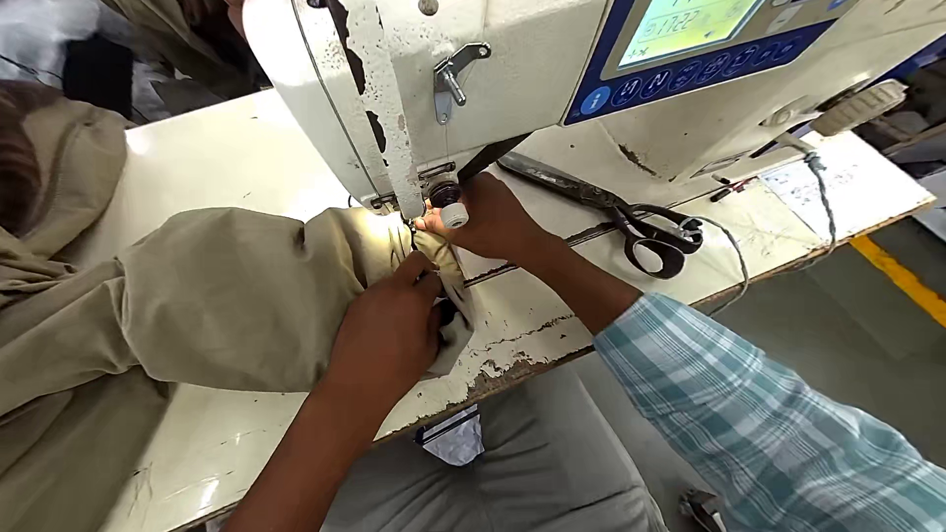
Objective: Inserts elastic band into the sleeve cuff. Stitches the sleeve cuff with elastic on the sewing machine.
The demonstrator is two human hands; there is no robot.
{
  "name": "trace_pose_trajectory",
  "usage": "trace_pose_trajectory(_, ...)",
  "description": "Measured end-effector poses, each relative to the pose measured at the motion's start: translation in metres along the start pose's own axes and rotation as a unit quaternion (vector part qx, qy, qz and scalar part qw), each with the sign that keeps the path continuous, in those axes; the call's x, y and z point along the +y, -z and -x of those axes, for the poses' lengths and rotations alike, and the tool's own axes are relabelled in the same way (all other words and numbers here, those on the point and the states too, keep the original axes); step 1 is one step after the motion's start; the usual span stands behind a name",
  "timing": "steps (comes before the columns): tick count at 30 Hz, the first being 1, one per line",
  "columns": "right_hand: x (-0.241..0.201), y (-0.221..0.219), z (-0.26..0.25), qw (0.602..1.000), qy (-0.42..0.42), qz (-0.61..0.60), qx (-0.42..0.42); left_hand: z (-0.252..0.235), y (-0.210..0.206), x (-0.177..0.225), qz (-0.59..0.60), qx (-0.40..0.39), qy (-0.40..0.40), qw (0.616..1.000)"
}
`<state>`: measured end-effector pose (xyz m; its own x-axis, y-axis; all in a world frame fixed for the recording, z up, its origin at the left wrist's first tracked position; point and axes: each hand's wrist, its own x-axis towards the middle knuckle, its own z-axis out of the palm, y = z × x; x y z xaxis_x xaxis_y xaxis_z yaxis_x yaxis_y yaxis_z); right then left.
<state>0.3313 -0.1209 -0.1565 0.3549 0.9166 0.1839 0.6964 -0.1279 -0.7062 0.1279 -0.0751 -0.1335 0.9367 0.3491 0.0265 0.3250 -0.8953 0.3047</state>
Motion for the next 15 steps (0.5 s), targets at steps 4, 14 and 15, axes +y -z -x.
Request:
trace_pose_trajectory(4, 0.003, -0.012, -0.006, 0.995, -0.053, -0.032, 0.074, -0.001, -0.001, -0.002, -0.002, 0.000, -0.009, 1.000)
trace_pose_trajectory(14, -0.027, 0.003, 0.035, 0.996, -0.052, -0.015, 0.068, 0.000, 0.007, -0.001, 0.010, -0.019, 0.025, 0.999)
trace_pose_trajectory(15, -0.034, 0.012, 0.050, 0.998, -0.058, -0.024, 0.026, 0.001, 0.006, -0.002, 0.019, -0.017, 0.029, 0.999)
